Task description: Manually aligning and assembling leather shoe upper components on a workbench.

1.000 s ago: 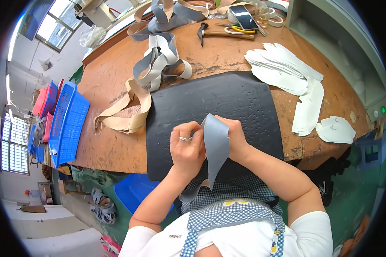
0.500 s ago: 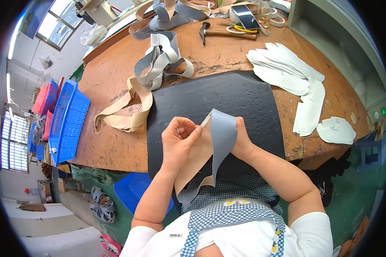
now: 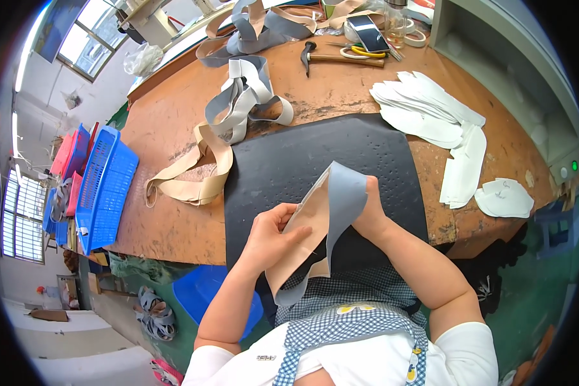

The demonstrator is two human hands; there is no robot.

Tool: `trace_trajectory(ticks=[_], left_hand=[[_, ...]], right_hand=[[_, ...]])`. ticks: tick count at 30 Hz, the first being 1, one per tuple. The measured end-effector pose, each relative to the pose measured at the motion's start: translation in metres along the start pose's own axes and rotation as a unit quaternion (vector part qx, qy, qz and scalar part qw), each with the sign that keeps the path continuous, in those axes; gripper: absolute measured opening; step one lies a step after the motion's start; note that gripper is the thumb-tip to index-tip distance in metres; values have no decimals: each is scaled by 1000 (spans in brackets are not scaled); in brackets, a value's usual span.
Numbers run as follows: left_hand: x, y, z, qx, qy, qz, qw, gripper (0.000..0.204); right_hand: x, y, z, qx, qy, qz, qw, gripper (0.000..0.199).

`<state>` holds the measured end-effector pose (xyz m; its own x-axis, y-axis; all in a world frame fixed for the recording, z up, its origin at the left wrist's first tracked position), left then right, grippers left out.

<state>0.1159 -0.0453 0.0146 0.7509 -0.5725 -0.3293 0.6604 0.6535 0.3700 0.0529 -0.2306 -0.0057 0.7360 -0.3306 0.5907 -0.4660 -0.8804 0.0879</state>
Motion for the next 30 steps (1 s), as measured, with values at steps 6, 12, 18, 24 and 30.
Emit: trace_trajectory(ticks=[6,12,18,24,30], left_hand=[[0,1,5,80,-50,62,994,18],[-21,-14,19,114,-132,86,981,16],[-21,-28,24,203,-190,6,961,13],[-16,72,173,381,-360,325,787,12],[106,274,329,432,-168,621,632,29]], right_hand=[[-4,-7,-13,27,24,-7,999,8],[-4,11,-54,-46,61,-149,986,12],[-30,41,-75,-105,-43,-232,966,42],[-70,65,-76,-160,-24,-105,981,19],[-71,62,-77,-180,17,-89,980,17]])
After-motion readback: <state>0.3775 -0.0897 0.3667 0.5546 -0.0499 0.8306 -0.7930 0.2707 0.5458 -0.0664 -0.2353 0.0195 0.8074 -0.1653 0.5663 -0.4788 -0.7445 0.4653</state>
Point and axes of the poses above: each hand's wrist, its own x-axis towards the middle knuckle, its own y-axis out of the back of the hand, z = x × y, the point moved 6 cm from there along x, towards the middle knuckle, and after that the axes turned 14 degrees about y, right-handed, at the moved point
